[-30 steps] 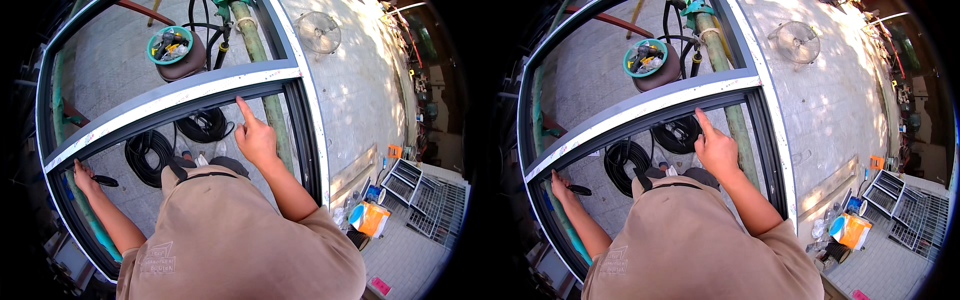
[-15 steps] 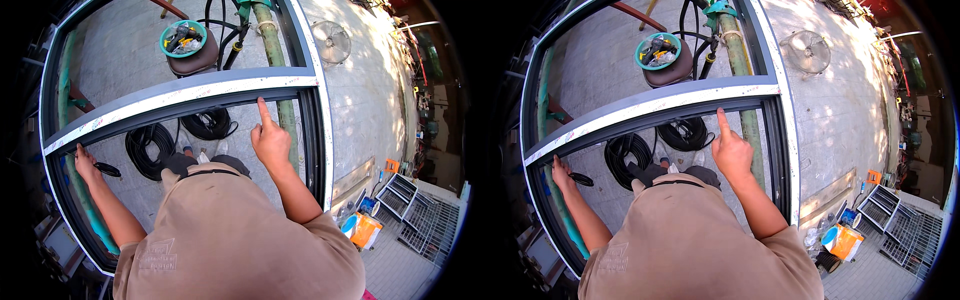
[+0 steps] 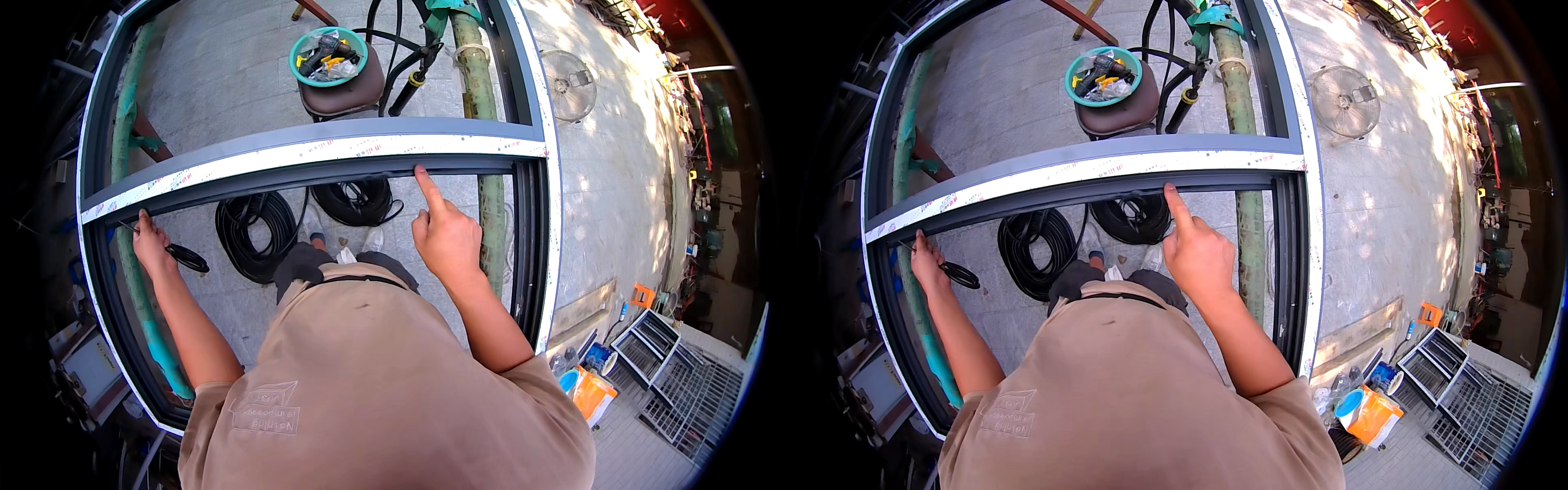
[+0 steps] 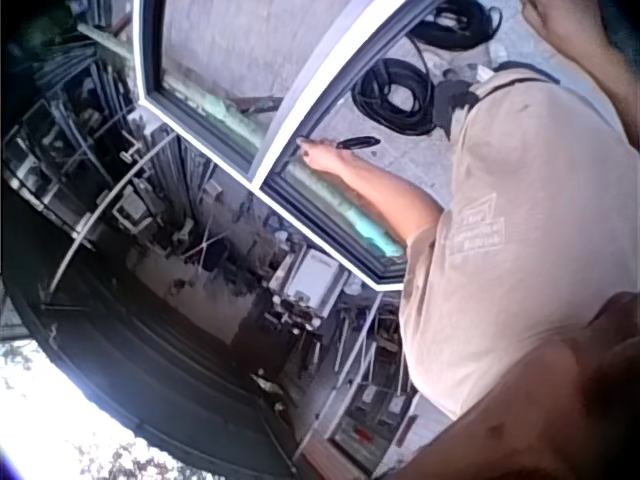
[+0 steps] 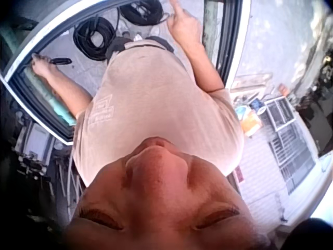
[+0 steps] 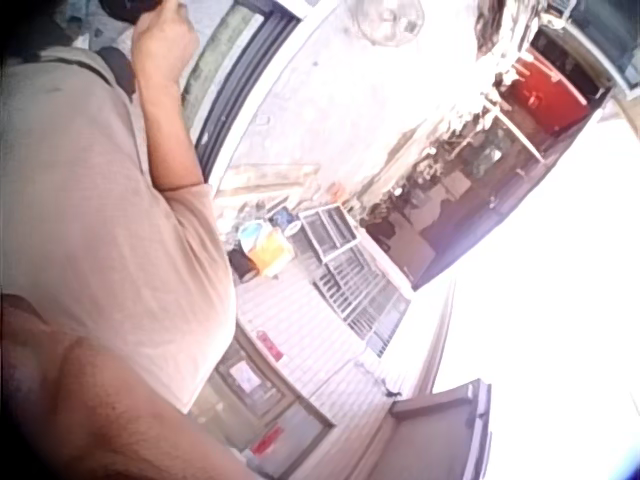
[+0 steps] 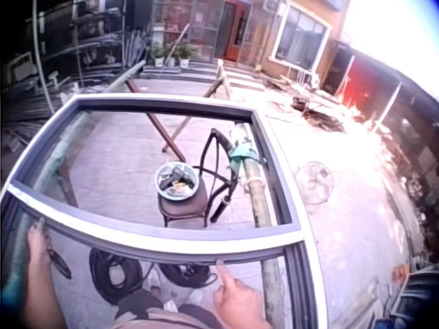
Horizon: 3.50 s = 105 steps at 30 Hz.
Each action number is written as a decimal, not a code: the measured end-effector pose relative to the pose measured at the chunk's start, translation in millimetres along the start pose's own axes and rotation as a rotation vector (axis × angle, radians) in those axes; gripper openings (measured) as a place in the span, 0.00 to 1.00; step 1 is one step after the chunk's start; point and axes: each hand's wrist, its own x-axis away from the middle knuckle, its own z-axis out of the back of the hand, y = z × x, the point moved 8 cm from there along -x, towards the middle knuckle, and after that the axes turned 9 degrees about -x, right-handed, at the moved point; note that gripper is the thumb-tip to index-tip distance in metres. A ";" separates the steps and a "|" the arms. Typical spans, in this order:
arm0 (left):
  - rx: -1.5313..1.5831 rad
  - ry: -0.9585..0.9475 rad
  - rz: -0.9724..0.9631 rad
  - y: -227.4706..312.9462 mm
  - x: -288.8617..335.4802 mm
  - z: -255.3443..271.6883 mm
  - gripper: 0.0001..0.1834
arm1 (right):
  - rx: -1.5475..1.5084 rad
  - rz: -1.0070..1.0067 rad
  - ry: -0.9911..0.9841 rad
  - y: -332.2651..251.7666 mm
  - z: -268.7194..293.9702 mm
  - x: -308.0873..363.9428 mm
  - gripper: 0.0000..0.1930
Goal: The person installs a black rubber seal into the frame of a glass door using shears to cut the rubber and their hands to press it into place.
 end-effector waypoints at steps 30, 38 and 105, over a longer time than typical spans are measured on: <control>-0.013 0.017 0.018 11.7 12.9 -7.1 0.18 | -0.111 0.057 0.090 -12.4 -9.6 4.3 0.41; -0.004 0.007 0.012 5.3 5.5 -1.2 0.17 | -0.058 0.025 0.074 -5.3 -1.5 -1.1 0.41; 0.007 -0.040 0.031 7.1 7.2 -3.1 0.17 | -0.120 -0.055 0.074 -11.9 3.3 4.6 0.37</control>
